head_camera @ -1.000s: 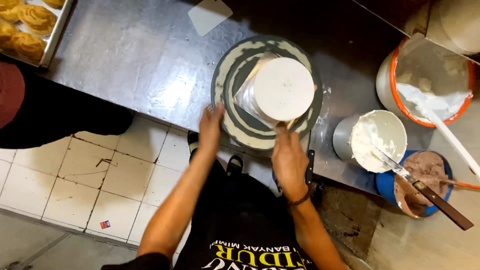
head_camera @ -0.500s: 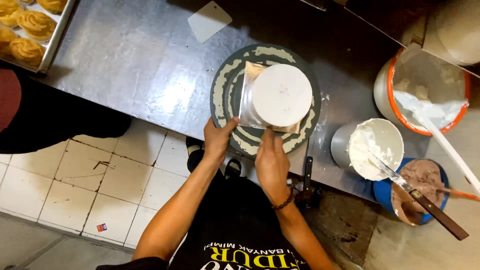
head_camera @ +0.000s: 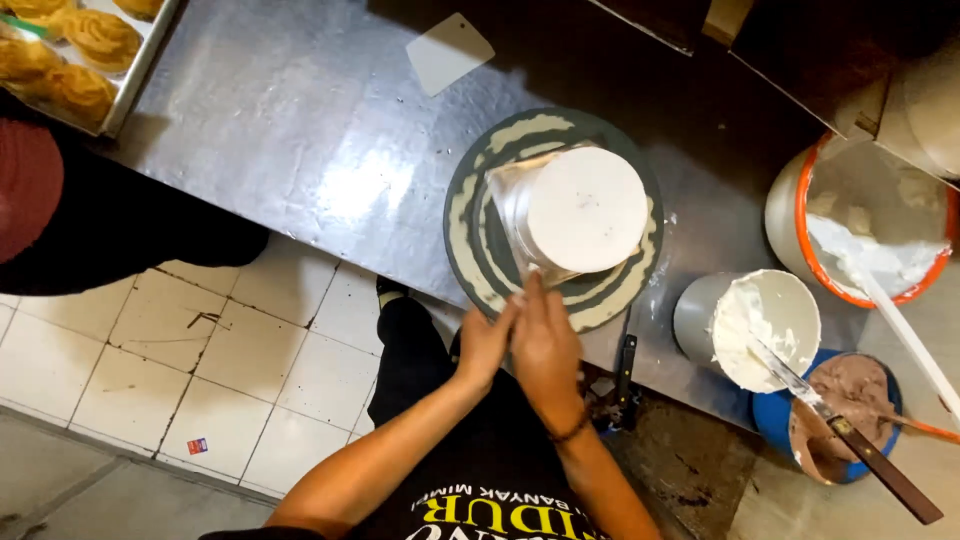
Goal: Applying frosting to layers of cake using a spatula and a rotating stand.
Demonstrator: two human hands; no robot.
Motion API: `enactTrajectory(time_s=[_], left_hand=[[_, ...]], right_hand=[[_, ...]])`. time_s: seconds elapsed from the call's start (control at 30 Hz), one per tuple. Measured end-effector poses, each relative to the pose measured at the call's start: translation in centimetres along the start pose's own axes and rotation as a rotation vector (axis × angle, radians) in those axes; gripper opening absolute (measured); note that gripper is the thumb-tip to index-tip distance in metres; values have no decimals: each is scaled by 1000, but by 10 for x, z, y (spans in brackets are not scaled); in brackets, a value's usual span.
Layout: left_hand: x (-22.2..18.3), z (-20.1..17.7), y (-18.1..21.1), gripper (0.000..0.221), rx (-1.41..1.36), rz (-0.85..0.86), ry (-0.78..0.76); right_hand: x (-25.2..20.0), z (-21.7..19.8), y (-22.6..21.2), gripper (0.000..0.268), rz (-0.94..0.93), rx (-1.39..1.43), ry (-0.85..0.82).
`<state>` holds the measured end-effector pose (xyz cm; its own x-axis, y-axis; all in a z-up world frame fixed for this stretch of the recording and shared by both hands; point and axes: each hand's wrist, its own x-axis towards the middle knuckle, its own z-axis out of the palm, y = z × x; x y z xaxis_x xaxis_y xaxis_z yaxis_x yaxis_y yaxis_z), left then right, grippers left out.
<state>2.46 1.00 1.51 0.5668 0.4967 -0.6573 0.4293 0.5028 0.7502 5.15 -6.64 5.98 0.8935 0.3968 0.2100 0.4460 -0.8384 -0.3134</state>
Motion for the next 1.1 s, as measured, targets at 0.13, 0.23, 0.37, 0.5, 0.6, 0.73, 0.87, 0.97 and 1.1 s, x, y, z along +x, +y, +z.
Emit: enactTrajectory(time_s=[0.13, 0.23, 0.37, 0.5, 0.6, 0.73, 0.87, 0.97, 1.1], left_hand=[[35, -28, 31, 60, 26, -39, -158], [75, -34, 55, 51, 66, 164, -144], [47, -30, 70, 41, 118, 218, -172], [25, -23, 64, 32, -9, 182, -138], [26, -28, 52, 33, -67, 175, -122], [33, -59, 3, 70, -311, -143, -295], [6, -116, -58, 56, -766, -465, -521], [-56, -111, 29, 91, -729, -494, -475], [27, -151, -49, 63, -1027, -441, -313]], right_hand=[[-8, -18, 26, 45, 10, -112, -13], [-5, -27, 32, 45, 135, -98, -80], [-8, -15, 37, 47, 266, -162, -152], [1, -35, 4, 45, 263, -53, -142], [-5, -28, 12, 43, 226, 58, -168], [-7, -29, -4, 48, 291, 768, -305], [-7, -42, -47, 54, 400, 1318, -294], [16, -37, -68, 61, 297, 1052, -531], [-12, 14, -87, 33, -231, 405, -257]])
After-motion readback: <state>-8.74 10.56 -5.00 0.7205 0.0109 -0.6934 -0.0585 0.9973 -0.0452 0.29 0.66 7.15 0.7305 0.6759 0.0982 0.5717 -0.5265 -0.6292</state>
